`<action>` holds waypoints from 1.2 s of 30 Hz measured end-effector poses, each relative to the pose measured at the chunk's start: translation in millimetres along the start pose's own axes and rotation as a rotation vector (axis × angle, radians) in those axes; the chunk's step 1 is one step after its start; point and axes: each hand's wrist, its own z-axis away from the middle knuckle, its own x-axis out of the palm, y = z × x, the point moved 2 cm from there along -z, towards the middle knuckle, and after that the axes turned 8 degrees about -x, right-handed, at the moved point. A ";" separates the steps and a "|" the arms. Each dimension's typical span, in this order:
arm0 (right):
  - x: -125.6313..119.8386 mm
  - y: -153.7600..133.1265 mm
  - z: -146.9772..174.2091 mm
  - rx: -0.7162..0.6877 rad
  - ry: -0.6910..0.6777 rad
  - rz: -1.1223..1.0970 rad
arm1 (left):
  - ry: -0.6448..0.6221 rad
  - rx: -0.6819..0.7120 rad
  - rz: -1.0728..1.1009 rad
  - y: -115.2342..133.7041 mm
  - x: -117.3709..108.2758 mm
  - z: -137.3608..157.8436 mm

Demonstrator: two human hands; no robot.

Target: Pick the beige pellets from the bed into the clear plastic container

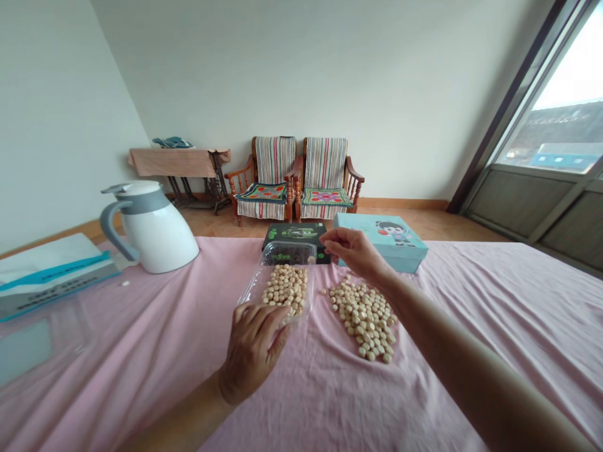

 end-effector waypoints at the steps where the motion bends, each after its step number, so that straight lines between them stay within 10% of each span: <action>1: -3.5 2.9 -0.6 -0.005 0.029 0.076 | -0.002 -0.002 0.000 0.0 -0.2 0.1; 7: -24.9 77.2 24.8 0.192 -0.124 0.730 | -0.004 -0.008 -0.003 -1.1 0.8 1.0; 13: -21.3 131.8 55.4 0.273 -0.223 0.855 | 0.006 -0.009 -0.012 -0.4 0.8 0.6; 19: -25.3 92.4 40.5 0.239 -0.059 0.767 | 0.017 -0.012 -0.010 0.1 1.1 0.0; 26: 11.2 8.9 1.5 -0.034 -0.059 0.078 | 0.002 -0.022 -0.011 0.9 1.3 -0.4; 31: 2.5 31.9 -2.7 -0.007 0.008 0.305 | 0.014 -0.013 -0.020 1.0 0.7 0.0; 36: -2.0 90.0 21.1 0.128 -0.318 0.701 | 0.021 -0.016 -0.012 0.0 2.3 1.7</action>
